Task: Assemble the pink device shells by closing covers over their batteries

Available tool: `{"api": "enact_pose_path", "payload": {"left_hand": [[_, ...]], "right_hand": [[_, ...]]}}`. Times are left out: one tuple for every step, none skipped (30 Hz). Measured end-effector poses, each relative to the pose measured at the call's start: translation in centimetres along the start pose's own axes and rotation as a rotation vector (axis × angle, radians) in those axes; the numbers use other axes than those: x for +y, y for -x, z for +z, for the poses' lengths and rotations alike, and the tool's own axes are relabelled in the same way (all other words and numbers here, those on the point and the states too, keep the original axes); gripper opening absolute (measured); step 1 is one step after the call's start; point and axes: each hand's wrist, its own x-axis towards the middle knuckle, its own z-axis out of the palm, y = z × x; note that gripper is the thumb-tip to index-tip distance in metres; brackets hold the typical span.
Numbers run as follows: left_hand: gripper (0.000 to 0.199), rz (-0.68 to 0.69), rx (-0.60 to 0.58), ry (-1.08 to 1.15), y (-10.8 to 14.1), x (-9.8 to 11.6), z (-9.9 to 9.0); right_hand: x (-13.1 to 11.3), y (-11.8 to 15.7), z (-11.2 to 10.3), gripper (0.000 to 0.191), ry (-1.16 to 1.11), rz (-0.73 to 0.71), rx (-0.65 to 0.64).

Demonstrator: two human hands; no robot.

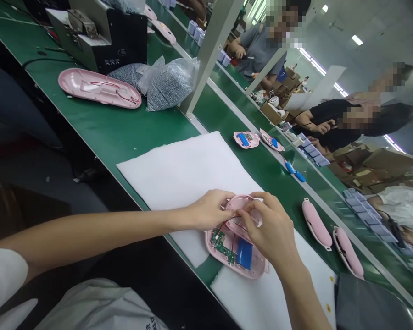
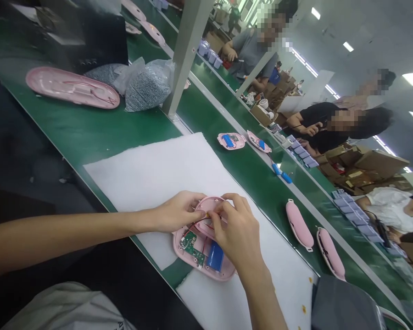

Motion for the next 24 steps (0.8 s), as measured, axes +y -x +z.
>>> {"api": "enact_pose_path", "payload": {"left_hand": [[0.015, -0.004, -0.001, -0.001, 0.0, 0.0, 0.0], [0.014, -0.008, -0.001, 0.0, 0.0, -0.1, 0.0], [0.013, -0.012, 0.0, 0.002, 0.1, -0.1, 0.0], [0.012, -0.012, 0.001, 0.006, 0.1, -0.1, -0.1], [0.012, -0.009, -0.004, 0.011, 0.2, -0.1, -0.1], [0.012, -0.004, -0.009, 0.015, 0.2, -0.1, -0.1], [0.013, 0.001, -0.011, 0.016, 0.3, -0.1, -0.2], [0.013, 0.007, -0.01, 0.012, 0.3, -0.1, -0.2], [0.014, 0.013, -0.007, 0.006, 0.4, -0.1, -0.2], [0.015, 0.02, 0.002, -0.004, 0.4, 0.0, -0.2], [0.016, 0.026, 0.013, -0.017, 0.5, 0.0, -0.2], [0.017, 0.033, 0.024, -0.032, 0.5, 0.0, -0.1], [0.018, 0.039, 0.029, -0.049, 0.6, 0.1, 0.0], [0.017, 0.042, 0.035, -0.069, 0.6, 0.1, 0.1], [0.016, 0.037, 0.048, -0.091, 0.6, 0.2, 0.2], [0.014, 0.023, 0.065, -0.117, 0.6, 0.2, 0.2], [0.012, 0.002, 0.079, -0.142, 0.6, 0.3, 0.3], [0.01, -0.02, 0.093, -0.161, 0.5, 0.4, 0.3], [0.01, -0.042, 0.099, -0.171, 0.4, 0.5, 0.3], [0.01, -0.06, 0.096, -0.168, 0.2, 0.6, 0.3], [0.012, -0.065, 0.081, -0.155, 0.1, 0.6, 0.2], [0.014, -0.055, 0.06, -0.141, 0.0, 0.7, 0.1], [0.016, -0.036, 0.04, -0.136, -0.1, 0.8, 0.0], [0.017, -0.012, 0.027, -0.143, -0.1, 1.0, -0.1]], "right_hand": [[0.0, 0.0, 0.1, 0.019, -0.004, 0.003, 0.008], [0.1, 0.0, 0.2, 0.02, -0.013, 0.009, 0.016], [0.1, 0.0, 0.2, 0.021, -0.027, 0.018, 0.021], [0.2, -0.1, 0.3, 0.022, -0.046, 0.032, 0.023], [0.2, -0.1, 0.3, 0.024, -0.068, 0.049, 0.023], [0.3, -0.2, 0.3, 0.026, -0.092, 0.065, 0.017], [0.4, -0.3, 0.3, 0.027, -0.115, 0.084, 0.005], [0.6, -0.4, 0.2, 0.028, -0.139, 0.105, -0.012], [0.7, -0.5, 0.1, 0.029, -0.166, 0.129, -0.032], [0.8, -0.6, -0.1, 0.03, -0.191, 0.155, -0.053], [1.0, -0.7, -0.3, 0.032, -0.211, 0.187, -0.074], [1.1, -0.9, -0.5, 0.032, -0.23, 0.221, -0.095], [1.2, -1.1, -0.8, 0.032, -0.249, 0.253, -0.121], [1.2, -1.2, -1.0, 0.032, -0.265, 0.278, -0.148], [1.2, -1.4, -1.2, 0.031, -0.277, 0.298, -0.169], [1.2, -1.6, -1.3, 0.03, -0.294, 0.316, -0.19], [1.1, -1.8, -1.4, 0.029, -0.328, 0.334, -0.217], [1.0, -2.0, -1.4, 0.028, -0.376, 0.346, -0.252], [0.9, -2.1, -1.4, 0.026, -0.431, 0.351, -0.288], [0.9, -2.3, -1.4, 0.024, -0.485, 0.352, -0.322], [0.8, -2.4, -1.3, 0.022, -0.527, 0.352, -0.352], [0.8, -2.4, -1.3, 0.022, -0.548, 0.355, -0.367], [0.8, -2.4, -1.3, 0.022, -0.552, 0.366, -0.366], [0.8, -2.3, -1.4, 0.023, -0.553, 0.387, -0.358]]}}
